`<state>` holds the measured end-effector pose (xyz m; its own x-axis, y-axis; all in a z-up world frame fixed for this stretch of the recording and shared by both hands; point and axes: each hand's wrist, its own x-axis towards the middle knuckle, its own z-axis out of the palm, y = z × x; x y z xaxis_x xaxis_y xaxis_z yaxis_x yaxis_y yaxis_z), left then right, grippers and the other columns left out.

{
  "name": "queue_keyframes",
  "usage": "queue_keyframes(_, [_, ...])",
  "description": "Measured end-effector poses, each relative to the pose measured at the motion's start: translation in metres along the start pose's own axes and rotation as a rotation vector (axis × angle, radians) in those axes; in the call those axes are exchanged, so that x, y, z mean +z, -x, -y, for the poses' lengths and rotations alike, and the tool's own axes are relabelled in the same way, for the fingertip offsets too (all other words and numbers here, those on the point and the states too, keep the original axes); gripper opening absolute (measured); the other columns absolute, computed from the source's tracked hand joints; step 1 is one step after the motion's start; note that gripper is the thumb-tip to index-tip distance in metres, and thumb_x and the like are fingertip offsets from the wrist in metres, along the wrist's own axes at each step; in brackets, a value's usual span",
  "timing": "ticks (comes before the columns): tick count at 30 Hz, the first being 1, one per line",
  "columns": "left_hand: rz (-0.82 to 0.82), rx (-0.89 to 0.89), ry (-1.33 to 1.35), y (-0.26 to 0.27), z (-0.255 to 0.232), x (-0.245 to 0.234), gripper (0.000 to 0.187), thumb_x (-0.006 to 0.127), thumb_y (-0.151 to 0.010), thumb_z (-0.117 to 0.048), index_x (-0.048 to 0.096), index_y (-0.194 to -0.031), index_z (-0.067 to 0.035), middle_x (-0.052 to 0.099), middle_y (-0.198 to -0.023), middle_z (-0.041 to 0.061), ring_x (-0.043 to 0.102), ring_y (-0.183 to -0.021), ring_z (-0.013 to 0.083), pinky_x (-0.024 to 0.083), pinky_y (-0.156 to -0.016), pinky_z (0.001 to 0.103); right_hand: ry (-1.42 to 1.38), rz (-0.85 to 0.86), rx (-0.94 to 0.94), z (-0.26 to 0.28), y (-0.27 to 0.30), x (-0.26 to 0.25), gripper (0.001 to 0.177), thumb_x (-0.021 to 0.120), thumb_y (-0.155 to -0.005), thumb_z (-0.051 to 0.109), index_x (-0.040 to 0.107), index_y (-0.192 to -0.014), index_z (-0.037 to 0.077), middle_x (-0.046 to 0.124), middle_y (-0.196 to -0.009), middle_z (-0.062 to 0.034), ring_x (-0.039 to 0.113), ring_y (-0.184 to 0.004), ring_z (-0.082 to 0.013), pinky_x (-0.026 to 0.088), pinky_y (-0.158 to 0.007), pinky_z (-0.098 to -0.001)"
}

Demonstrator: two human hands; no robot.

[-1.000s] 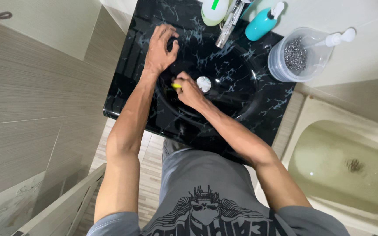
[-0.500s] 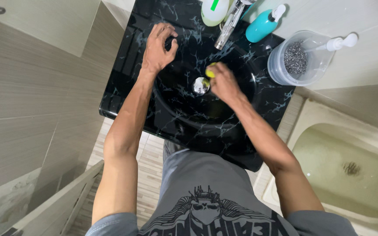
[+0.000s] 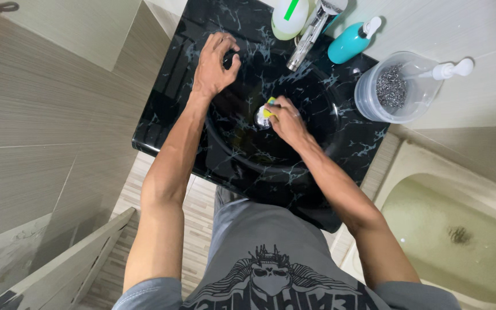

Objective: The person cleans a black marble sink and the surrounding countertop using a sponge and various cleaning bottles, scrubbing the surfaces and the faucet.

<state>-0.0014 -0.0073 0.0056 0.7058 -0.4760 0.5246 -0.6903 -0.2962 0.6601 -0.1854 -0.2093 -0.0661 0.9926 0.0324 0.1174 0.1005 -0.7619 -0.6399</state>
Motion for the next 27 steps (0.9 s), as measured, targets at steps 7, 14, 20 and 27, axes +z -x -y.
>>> queue_keyframes(7, [-0.003,0.005,0.010,-0.001,0.000,-0.003,0.017,0.071,-0.084,-0.005,0.064,-0.099,0.000,0.063,-0.109,0.016,0.060,-0.105,0.0379,0.052,-0.094,0.043,-0.036,0.225,-0.432,0.005,-0.012,0.006,0.033,0.070,-0.074,-0.003,0.079,-0.104,0.005,0.065,-0.113,-0.0109,0.058,-0.113,-0.0326,0.053,-0.092,-0.0387])
queue_keyframes(14, [-0.032,0.047,-0.035,-0.001,0.000,-0.002,0.018,0.072,-0.083,-0.006,0.065,-0.099,-0.001,0.064,-0.110,0.014,0.062,-0.108,0.0365,0.047,-0.106,0.047,-0.113,0.431,-0.358,-0.048,0.012,0.005,0.030,0.067,-0.066,-0.007,0.077,-0.092,0.005,0.074,-0.101,-0.0085,0.068,-0.105,-0.0277,0.056,-0.092,-0.0375])
queue_keyframes(20, [-0.010,-0.062,0.018,0.000,-0.005,-0.004,0.018,0.071,-0.082,-0.007,0.065,-0.098,-0.001,0.065,-0.111,0.014,0.061,-0.109,0.0352,0.052,-0.097,0.041,0.178,0.628,0.109,-0.018,0.005,0.008,0.026,0.070,-0.079,-0.002,0.077,-0.103,0.005,0.074,-0.101,-0.0195,0.071,-0.091,-0.0323,0.057,-0.082,-0.0410])
queue_keyframes(27, [0.013,-0.110,0.086,0.001,0.002,-0.005,0.018,0.072,-0.082,-0.007,0.067,-0.098,-0.001,0.067,-0.114,0.014,0.062,-0.114,0.0342,0.052,-0.100,0.041,-0.441,0.099,0.159,0.023,-0.050,0.080,0.018,0.075,-0.086,0.007,0.079,-0.102,0.000,0.076,-0.089,-0.0115,0.070,-0.075,-0.0191,0.055,-0.067,-0.0325])
